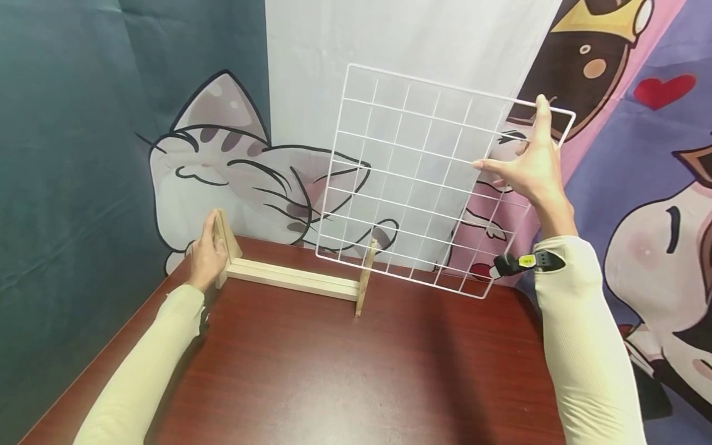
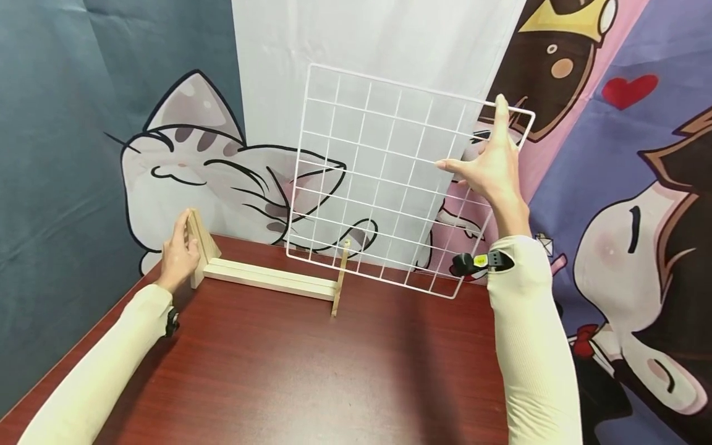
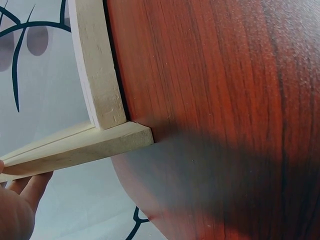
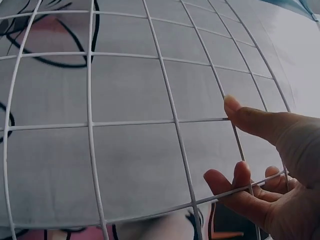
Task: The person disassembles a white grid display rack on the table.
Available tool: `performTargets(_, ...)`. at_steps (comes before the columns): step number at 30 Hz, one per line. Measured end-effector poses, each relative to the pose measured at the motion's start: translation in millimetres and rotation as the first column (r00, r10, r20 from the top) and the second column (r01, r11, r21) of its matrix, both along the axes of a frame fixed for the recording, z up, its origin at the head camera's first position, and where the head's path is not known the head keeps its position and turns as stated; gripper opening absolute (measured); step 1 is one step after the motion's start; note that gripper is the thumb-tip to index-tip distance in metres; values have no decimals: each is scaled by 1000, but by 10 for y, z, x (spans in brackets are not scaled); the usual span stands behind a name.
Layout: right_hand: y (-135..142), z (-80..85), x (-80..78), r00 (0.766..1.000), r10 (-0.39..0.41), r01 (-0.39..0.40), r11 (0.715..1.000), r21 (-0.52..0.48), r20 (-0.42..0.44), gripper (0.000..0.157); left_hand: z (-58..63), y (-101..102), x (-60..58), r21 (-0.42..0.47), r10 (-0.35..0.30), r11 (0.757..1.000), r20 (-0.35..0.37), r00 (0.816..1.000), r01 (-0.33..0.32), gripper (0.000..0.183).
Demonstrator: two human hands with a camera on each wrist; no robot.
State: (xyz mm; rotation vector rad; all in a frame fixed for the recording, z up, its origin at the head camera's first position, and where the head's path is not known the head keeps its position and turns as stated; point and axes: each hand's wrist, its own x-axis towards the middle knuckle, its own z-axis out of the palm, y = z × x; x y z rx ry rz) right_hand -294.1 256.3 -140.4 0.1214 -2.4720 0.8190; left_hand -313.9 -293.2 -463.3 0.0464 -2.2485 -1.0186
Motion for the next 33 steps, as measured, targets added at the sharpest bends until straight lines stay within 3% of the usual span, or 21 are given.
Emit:
performTargets(17, 623, -215, 127, 991, -116, 108, 987, 123, 63, 120, 17, 6, 1, 6, 3, 1000, 24, 1000, -3, 75)
performTargets(33, 981, -490, 194, 980, -153, 144, 986, 81, 131, 106, 23, 13, -8, 0, 16, 1000, 17, 1000, -16, 74)
